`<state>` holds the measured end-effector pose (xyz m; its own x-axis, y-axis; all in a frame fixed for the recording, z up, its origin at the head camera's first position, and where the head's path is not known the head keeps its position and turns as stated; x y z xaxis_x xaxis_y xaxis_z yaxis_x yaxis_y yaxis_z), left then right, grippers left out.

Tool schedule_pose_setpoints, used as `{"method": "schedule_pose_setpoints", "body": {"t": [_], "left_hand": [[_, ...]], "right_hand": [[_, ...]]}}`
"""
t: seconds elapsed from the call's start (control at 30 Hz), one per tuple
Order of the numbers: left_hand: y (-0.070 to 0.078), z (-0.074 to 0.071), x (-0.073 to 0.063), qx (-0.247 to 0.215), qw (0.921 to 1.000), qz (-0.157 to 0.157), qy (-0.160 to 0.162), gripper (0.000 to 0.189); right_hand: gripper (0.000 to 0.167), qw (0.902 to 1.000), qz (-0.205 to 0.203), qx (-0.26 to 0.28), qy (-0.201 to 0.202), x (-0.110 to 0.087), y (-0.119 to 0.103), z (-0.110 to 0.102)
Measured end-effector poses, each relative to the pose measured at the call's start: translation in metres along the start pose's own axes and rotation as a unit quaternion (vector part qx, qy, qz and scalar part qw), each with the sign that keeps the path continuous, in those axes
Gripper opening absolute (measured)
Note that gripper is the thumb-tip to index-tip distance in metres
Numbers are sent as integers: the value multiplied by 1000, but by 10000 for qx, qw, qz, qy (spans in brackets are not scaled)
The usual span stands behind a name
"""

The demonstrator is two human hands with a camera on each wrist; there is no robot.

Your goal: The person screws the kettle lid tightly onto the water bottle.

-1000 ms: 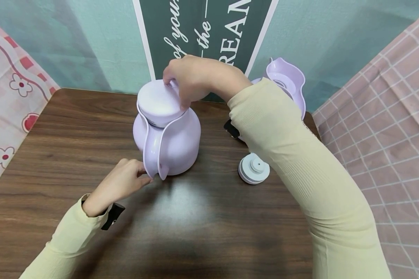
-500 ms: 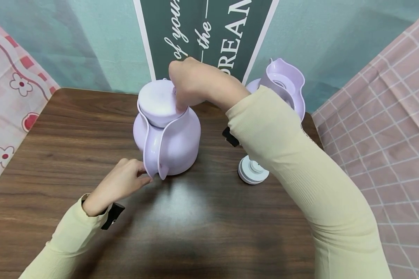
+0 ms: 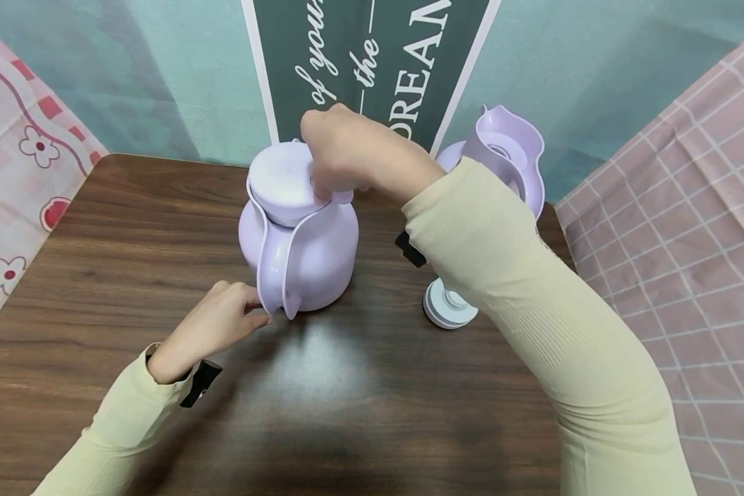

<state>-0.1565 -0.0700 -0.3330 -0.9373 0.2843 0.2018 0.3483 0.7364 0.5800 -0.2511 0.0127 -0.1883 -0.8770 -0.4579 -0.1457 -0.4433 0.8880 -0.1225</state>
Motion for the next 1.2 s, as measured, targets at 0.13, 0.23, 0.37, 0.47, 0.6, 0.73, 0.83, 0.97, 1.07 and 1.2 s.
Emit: {"method": "schedule_pose_setpoints", "body": {"t": [0.13,0.23,0.37,0.47,0.6,0.73,0.83,0.97,1.07,1.2], "left_hand": [[0,0,0,1,10000,-7,-7,13],[0,0,0,3,10000,14,7,12],[-1,0,-1,4,10000,0,-9,11],[-1,1,-1,3,10000,-16,-28,11],[-1,1,-1,-8,10000,8,-23,10],[0,0,-1,5,10000,50,20,12],[0,1,0,54,10000,68,31,14],[-1,1,0,95,9999,53,17,16],[-1,2,0,102,9999,28,6,16],[-1,2,0,104,9999,12,-10,16]], "right_hand": [[29,9997,-217,16,-58,-3,-3,-1],[26,9992,-394,5,-116,-5,-4,-3],[26,9985,-536,26,-139,-6,-6,-5],[29,9985,-488,130,-197,-8,-8,-4],[35,9986,-339,243,-319,-10,-11,-1],[36,9983,-400,248,-339,-11,-18,1],[37,9978,-586,152,-282,-11,-21,-1],[39,9966,-775,17,-274,-8,-19,-4],[47,9959,-835,-50,-358,-6,-15,-4],[56,9947,-893,-126,-490,-1,-11,2]]}}
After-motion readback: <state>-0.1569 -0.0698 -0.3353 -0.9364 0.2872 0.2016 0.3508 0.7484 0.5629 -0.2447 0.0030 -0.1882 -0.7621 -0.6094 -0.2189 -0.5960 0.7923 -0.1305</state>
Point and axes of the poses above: each hand's wrist, its own x-axis towards the middle knuckle, its own z-axis out of the palm, y = z × x, the point moved 10 cm from there along x, towards the middle knuckle, and after that the axes turned 13 degrees about y, right-handed, at the moved point
